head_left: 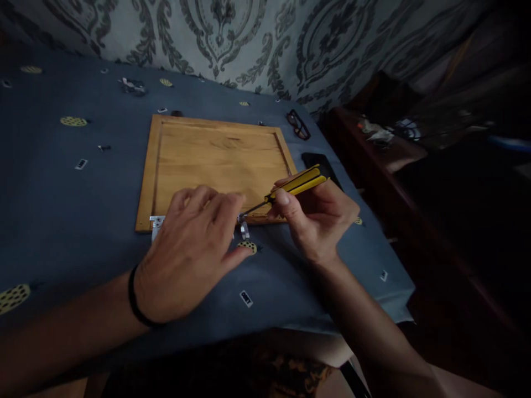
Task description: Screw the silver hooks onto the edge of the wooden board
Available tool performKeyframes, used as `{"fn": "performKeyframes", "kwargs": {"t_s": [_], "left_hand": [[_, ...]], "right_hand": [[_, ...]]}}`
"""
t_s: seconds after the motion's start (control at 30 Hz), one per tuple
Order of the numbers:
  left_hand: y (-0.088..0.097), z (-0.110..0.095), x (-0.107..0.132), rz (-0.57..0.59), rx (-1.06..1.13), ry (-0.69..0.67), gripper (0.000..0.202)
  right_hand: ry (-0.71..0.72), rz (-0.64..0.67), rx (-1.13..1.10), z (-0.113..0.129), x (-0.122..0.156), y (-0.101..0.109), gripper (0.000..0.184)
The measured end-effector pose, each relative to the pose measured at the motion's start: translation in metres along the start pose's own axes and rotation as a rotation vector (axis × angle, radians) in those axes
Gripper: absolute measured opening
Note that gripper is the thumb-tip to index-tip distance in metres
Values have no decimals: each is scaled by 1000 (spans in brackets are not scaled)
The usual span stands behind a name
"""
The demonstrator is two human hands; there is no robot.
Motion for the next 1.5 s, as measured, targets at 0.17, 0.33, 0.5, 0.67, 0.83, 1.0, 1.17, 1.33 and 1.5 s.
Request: {"fn": "performKeyframes", "kwargs": {"t_s": [0.17, 0.33, 0.5, 0.67, 0.83, 1.0, 1.17, 1.33, 1.5], "left_hand": [[-15, 16, -11, 69, 23, 60, 58], [-28, 12, -16, 151, 38, 58, 56], [-33, 10, -18, 195, 46, 68, 58], [-36, 11, -19, 203, 42, 73, 55], [-38, 12, -20, 239, 58, 99, 53], [-39, 12, -20, 237, 50, 106, 51], [-42, 13, -21, 272, 53, 106, 55], [-42, 12, -20, 256, 48, 100, 54], [-43, 13, -19, 220, 63, 103, 55]], "right_hand": [[-52, 35, -110, 2, -3, -5, 29], [-138, 46, -188, -1, -3, -9, 33], [-122, 59, -214, 0, -5, -10, 31], [-139, 60, -221, -1, -5, -10, 30], [-145, 74, -225, 0, -4, -11, 29], [-118, 94, -277, 1, -7, -13, 30], [-131, 104, -261, 2, -6, -13, 37], [-122, 129, -271, 4, -5, -13, 31], [-88, 168, -273, 5, -4, -14, 28]]}}
Point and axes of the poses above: each hand's wrist, its own x-axis away from the middle knuckle, its own y-axis out of the back of the hand, z = x × y, the point moved 9 cm from there along -x, towards the middle knuckle, and after that the axes turned 2 degrees about z, right-handed, at the moved point
